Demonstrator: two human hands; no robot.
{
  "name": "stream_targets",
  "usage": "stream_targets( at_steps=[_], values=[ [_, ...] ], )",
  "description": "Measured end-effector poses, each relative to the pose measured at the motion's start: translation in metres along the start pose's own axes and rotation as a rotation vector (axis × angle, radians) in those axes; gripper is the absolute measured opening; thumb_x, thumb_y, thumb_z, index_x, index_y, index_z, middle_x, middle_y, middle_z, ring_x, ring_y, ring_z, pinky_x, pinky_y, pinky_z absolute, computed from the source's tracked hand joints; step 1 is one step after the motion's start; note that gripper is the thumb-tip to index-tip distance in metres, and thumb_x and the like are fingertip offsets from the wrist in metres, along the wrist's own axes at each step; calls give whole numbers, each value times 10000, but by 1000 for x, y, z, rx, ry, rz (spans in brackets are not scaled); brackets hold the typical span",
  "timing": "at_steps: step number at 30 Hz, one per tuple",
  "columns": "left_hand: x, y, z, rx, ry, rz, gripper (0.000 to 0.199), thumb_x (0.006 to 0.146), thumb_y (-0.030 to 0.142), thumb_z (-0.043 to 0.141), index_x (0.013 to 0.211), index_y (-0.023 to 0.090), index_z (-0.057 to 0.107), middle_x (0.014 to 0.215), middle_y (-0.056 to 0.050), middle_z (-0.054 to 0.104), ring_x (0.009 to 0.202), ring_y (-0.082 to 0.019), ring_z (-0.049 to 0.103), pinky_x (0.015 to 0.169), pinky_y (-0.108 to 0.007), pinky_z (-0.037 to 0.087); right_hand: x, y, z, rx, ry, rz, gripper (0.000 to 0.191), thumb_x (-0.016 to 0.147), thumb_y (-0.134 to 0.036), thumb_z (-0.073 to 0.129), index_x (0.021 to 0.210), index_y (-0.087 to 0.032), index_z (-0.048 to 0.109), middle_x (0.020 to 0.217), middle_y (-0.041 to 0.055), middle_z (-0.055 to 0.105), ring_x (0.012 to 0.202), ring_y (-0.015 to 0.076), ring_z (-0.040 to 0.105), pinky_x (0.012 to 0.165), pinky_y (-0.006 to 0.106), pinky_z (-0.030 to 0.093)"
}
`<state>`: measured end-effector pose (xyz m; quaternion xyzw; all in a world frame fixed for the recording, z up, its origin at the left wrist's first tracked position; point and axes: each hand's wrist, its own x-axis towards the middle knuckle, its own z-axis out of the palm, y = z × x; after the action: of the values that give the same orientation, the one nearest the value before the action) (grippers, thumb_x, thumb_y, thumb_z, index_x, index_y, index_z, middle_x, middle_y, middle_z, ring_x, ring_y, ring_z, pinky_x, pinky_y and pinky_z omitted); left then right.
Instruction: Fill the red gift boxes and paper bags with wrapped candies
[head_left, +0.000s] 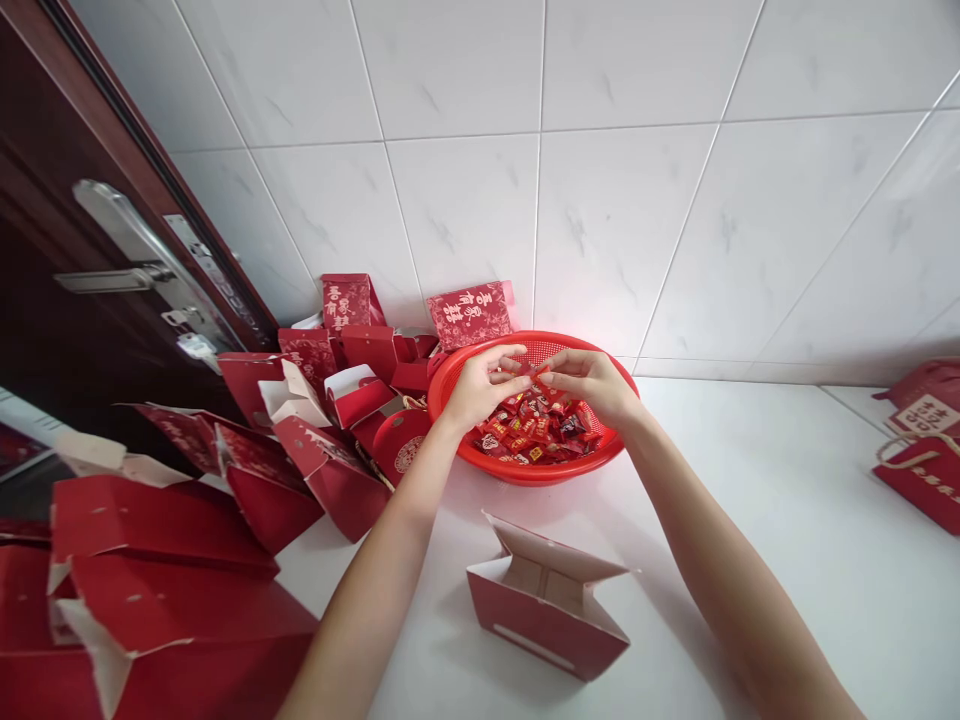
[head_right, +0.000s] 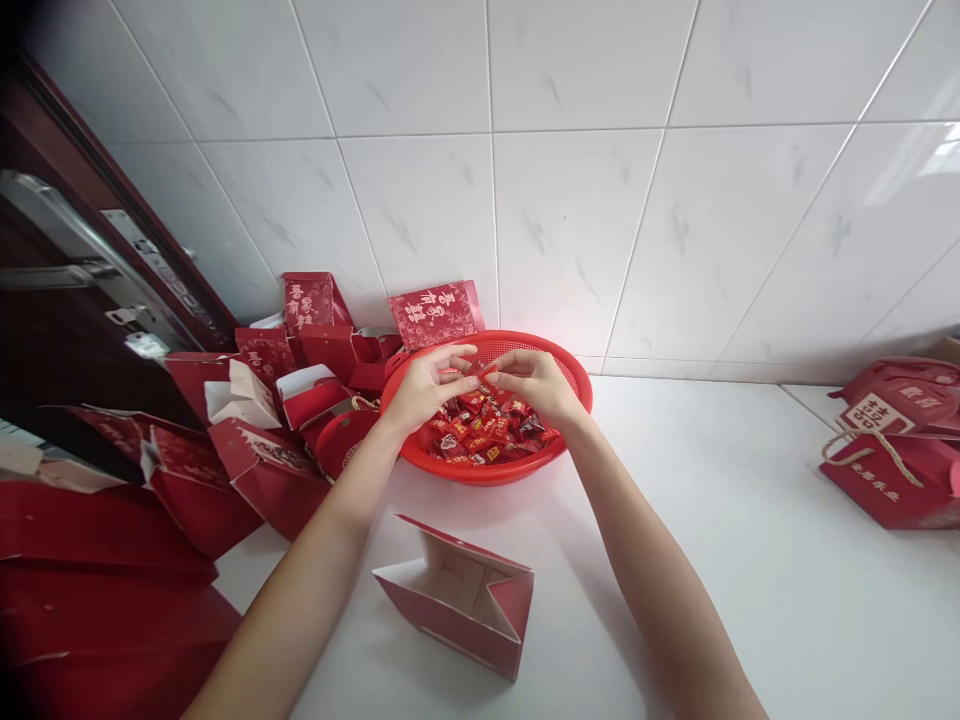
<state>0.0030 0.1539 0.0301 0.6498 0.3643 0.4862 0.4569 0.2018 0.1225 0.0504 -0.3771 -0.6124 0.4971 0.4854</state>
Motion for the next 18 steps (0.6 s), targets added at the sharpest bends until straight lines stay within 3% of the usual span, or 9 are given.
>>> stream_targets(
  at_steps=[4, 7, 12, 18],
  values=[
    [5, 4, -6, 13, 102, -122, 291, 805, 207, 725, 1092, 157, 717, 972, -59, 728, 895, -199, 724, 859, -366, 595, 6, 9, -5, 64, 186, 47, 291, 605, -373, 846, 762, -193, 681, 820, 38, 725, 711, 157, 630, 597, 275, 508],
    [17, 4, -15, 176, 175, -214, 244, 824, 168, 665, 1057, 142, 731, 1003, -90, 760, 925, -214, 731, 859, -351, 585, 11, 17, -11, 136, 342, 75, 289, 576, -341, 826, 769, -207, 657, 773, 12, 686, 688, 148, 602, 560, 263, 469],
    [51, -3, -23, 533, 104, -282, 254, 765, 95, 640, 983, 164, 751, 1139, -91, 767, 1040, -222, 705, 892, -290, 534, 13, 20, -13, 188, 327, 95, 315, 573, -364, 826, 804, -193, 696, 802, 31, 689, 673, 148, 588, 558, 276, 473],
    [74, -26, -18, 642, -34, -334, 173, 654, 55, 664, 763, 179, 713, 897, -56, 775, 911, -247, 701, 833, -303, 509, 15, 23, -12, 270, 347, 155, 304, 582, -370, 882, 757, -206, 695, 752, 28, 683, 631, 163, 605, 565, 311, 527]
  ],
)
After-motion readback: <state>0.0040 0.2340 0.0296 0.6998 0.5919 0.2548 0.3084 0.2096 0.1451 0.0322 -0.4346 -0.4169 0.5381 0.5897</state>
